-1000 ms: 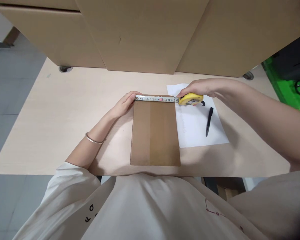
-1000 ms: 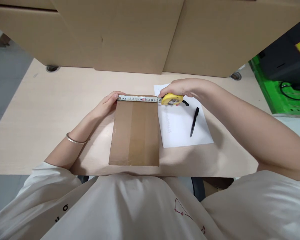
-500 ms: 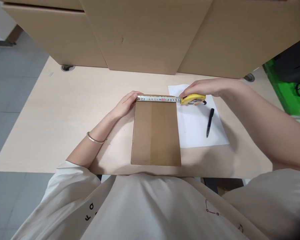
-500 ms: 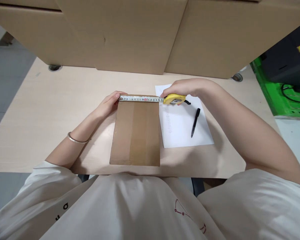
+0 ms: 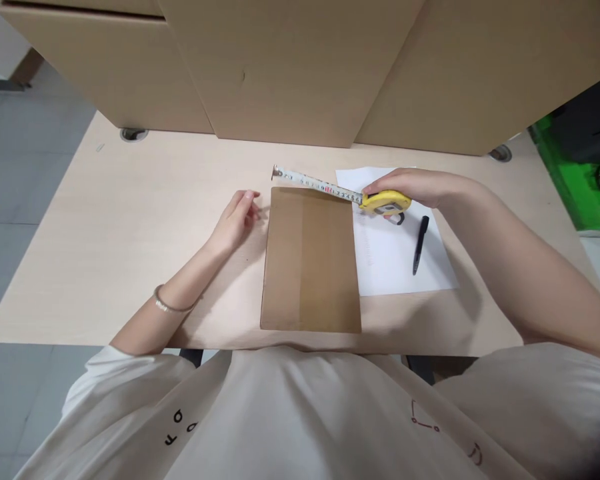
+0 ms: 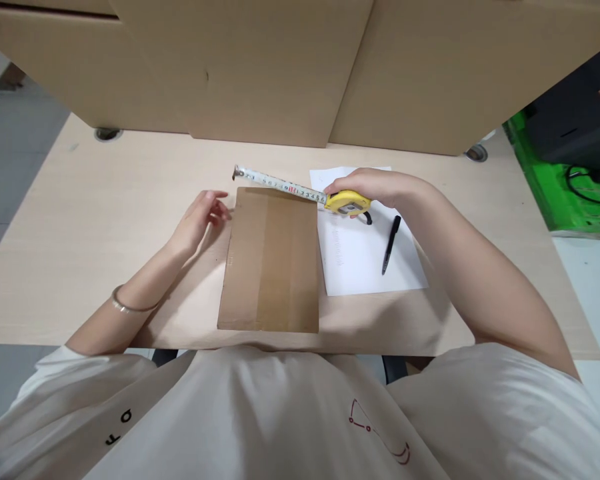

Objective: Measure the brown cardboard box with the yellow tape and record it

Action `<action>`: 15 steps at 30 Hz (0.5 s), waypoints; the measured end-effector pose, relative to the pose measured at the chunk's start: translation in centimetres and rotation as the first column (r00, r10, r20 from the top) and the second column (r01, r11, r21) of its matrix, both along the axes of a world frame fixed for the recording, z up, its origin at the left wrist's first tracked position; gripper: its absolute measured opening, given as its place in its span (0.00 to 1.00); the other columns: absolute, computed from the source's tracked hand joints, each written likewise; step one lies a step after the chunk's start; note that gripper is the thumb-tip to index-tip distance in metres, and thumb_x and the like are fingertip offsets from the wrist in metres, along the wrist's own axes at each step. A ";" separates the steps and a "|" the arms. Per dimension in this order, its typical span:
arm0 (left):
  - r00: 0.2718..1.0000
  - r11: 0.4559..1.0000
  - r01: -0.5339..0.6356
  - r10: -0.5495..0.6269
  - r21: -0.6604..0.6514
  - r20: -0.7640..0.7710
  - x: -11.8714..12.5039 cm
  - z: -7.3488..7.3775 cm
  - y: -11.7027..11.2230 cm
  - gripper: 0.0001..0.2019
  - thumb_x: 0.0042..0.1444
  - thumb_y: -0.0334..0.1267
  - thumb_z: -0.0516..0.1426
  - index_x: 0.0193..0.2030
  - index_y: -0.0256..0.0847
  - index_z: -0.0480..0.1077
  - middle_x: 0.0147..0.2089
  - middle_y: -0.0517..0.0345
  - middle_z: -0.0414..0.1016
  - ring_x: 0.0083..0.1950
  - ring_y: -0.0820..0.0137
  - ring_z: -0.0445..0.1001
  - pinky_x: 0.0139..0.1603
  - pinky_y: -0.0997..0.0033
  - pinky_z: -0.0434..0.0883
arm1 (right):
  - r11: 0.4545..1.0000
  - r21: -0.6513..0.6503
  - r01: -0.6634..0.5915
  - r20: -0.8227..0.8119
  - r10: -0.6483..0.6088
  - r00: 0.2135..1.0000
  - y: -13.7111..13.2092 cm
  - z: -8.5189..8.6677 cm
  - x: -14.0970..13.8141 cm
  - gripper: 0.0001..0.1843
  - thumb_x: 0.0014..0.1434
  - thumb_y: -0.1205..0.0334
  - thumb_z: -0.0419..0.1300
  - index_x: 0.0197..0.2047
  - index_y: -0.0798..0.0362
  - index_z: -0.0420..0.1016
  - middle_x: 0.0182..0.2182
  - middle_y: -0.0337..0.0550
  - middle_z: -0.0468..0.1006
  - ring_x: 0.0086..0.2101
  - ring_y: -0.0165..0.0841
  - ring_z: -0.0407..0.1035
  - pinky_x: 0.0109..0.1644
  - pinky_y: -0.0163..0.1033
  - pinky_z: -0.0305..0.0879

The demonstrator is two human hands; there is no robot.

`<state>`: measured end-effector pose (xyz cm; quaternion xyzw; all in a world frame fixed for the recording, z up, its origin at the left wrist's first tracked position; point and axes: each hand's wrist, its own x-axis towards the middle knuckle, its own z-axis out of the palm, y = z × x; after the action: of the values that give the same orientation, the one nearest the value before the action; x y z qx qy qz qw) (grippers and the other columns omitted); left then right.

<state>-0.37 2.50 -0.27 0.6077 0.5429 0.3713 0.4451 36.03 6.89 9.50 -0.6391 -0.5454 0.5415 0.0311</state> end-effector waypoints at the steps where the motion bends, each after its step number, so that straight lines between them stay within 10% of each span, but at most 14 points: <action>1: 1.000 1.000 -0.006 0.006 -0.017 -0.010 -0.5 0.6 -1.6 0.32 0.67 0.70 0.46 0.56 0.44 0.71 0.45 0.51 0.74 0.45 0.64 0.75 0.43 0.62 0.74 | 0.999 0.012 0.042 -0.043 -0.041 0.998 0.1 -0.3 0.2 0.19 0.52 0.42 0.69 0.34 0.50 0.83 0.36 0.45 0.82 0.32 0.36 0.73 0.31 0.38 0.68; 7: 0.852 0.858 0.503 -0.470 0.109 -0.231 -3.1 1.4 -11.0 0.65 0.36 0.64 0.76 0.77 0.67 0.44 0.70 0.45 0.58 0.71 0.43 0.64 0.67 0.38 0.72 | 0.995 0.065 0.078 -0.282 -0.057 0.958 0.5 -1.4 -0.3 0.18 0.61 0.46 0.60 0.37 0.54 0.79 0.39 0.51 0.82 0.37 0.40 0.76 0.36 0.41 0.73; 15: 0.912 0.932 0.332 -0.278 0.146 -0.301 -5.7 -0.3 -12.9 0.58 0.42 0.58 0.76 0.76 0.70 0.52 0.67 0.49 0.65 0.69 0.45 0.69 0.70 0.33 0.73 | 0.991 0.047 0.124 -0.315 -0.103 0.943 -0.3 -0.9 -1.1 0.17 0.62 0.48 0.57 0.34 0.53 0.78 0.38 0.51 0.82 0.35 0.40 0.75 0.39 0.42 0.73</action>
<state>-6.04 -10.42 -0.61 0.7714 0.4587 0.2600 0.3563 34.98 6.58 8.60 -0.5744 -0.5134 0.6147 0.1692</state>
